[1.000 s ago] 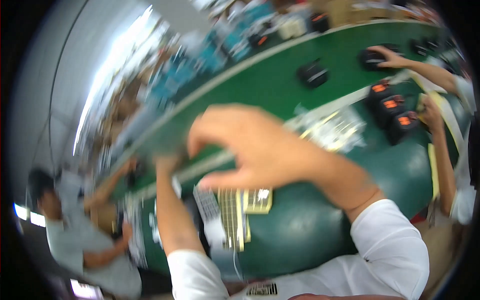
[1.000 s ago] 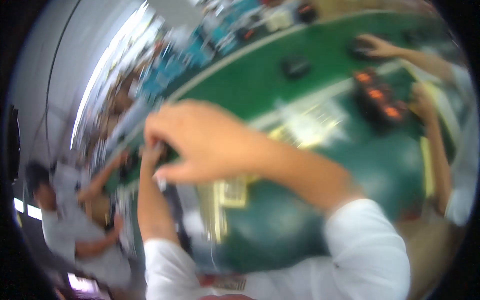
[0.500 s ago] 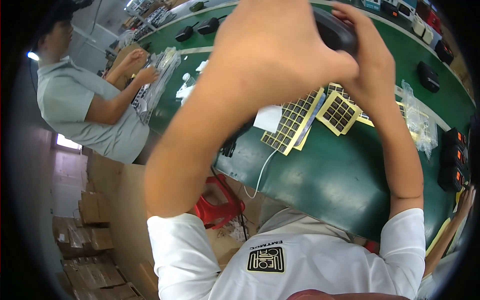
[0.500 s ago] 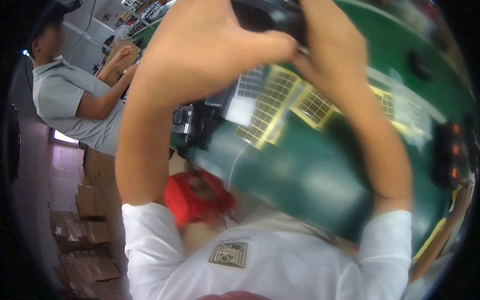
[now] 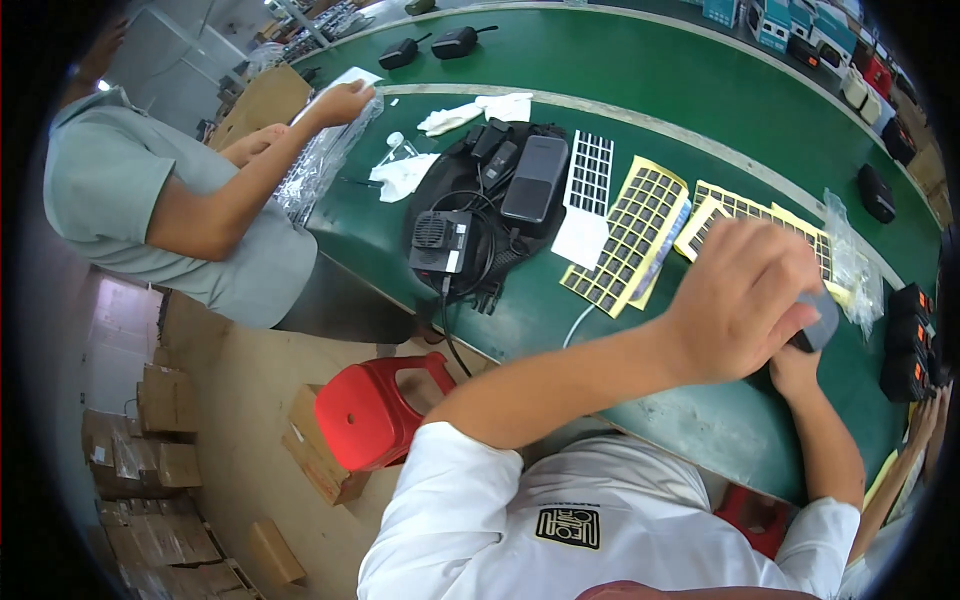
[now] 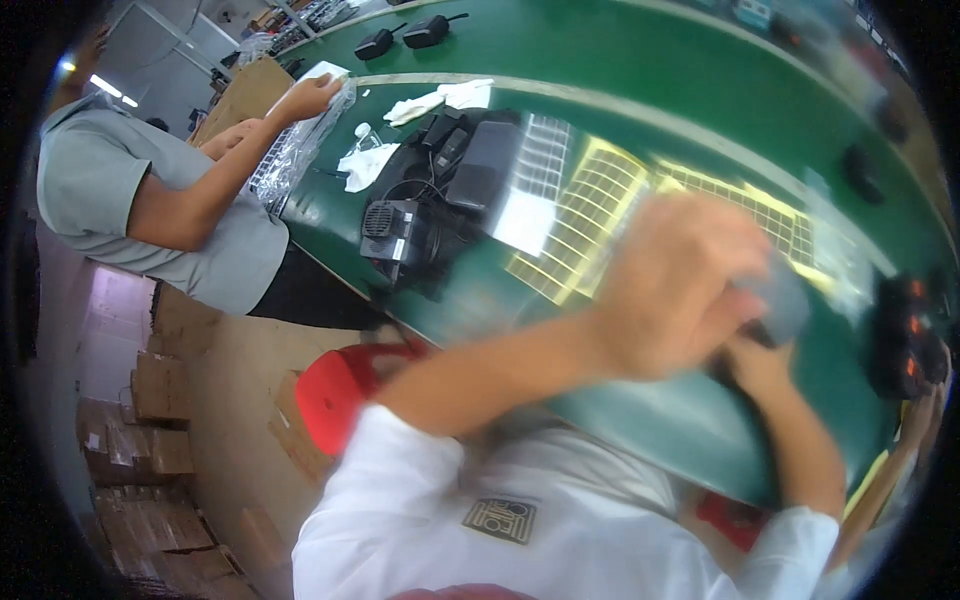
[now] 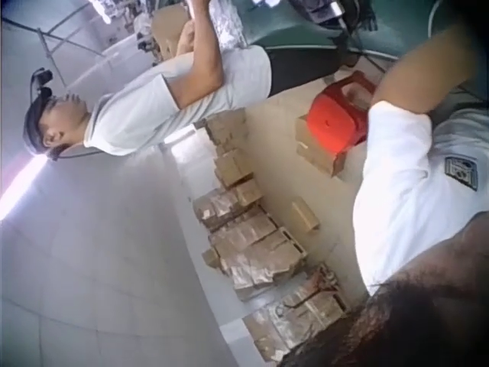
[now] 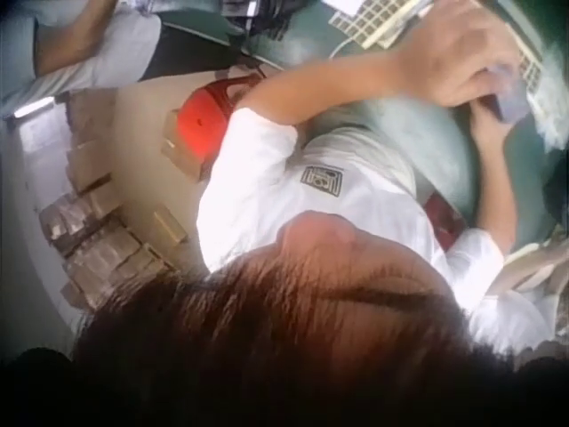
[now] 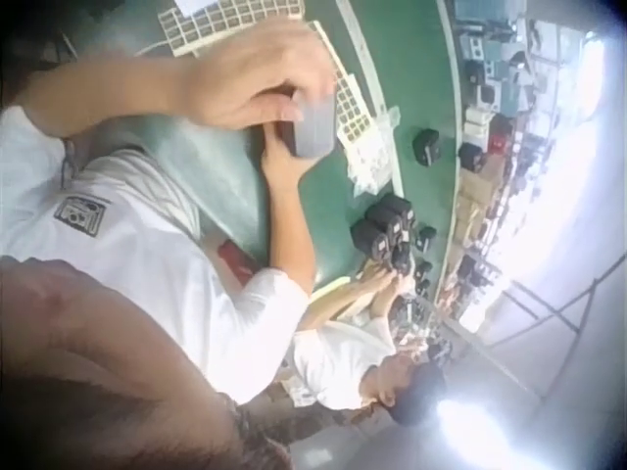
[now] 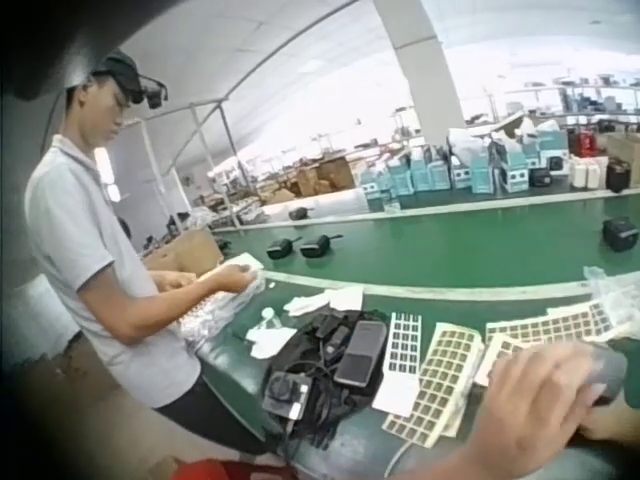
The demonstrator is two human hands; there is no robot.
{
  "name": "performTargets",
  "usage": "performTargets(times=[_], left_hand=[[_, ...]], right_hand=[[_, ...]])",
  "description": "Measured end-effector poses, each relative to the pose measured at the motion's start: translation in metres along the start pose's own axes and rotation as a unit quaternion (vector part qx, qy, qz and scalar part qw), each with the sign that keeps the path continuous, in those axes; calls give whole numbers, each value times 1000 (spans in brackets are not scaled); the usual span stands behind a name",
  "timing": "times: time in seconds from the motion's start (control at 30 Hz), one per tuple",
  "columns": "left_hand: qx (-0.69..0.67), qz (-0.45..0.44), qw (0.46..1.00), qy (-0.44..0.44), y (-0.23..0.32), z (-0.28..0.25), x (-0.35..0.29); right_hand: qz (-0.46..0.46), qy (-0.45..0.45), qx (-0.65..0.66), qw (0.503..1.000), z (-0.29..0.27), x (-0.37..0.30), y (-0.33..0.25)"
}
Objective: The person applies small labels to plastic electronic enclosures by hand on an assembly line.
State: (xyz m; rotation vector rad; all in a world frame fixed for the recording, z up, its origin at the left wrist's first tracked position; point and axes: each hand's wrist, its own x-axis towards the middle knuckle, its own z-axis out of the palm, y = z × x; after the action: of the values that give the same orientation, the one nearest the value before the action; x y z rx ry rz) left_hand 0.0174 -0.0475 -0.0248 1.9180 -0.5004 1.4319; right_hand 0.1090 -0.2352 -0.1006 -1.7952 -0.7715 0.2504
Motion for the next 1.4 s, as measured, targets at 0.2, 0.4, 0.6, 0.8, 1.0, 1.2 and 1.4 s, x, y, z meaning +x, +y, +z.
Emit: performTargets(times=[0.2, 0.4, 0.6, 0.8, 1.0, 1.2, 1.4], left_hand=[[-15, -91, 996, -10, 5, -7, -30], [9, -78, 996, -52, 9, -17, -18], [-46, -246, 968, -32, 18, -26, -16], [-44, -272, 955, -113, 19, -14, -10], [-76, -362, 920, -127, 17, -12, -16], [-67, -390, 905, -154, 23, -4, -15], [-48, -380, 910, -157, 17, 1, -22]], right_hand=[[-104, -4, -97, 990, 7, 11, 0], [-126, 50, -57, 989, 4, 6, -7], [-67, -21, 131, 989, 4, 7, -17], [-107, 23, 104, 989, -7, 9, -12], [-134, 8, 54, 990, -5, 10, -8], [-131, -3, 50, 990, -5, 10, -9], [-124, -9, 40, 991, -5, 11, -8]])
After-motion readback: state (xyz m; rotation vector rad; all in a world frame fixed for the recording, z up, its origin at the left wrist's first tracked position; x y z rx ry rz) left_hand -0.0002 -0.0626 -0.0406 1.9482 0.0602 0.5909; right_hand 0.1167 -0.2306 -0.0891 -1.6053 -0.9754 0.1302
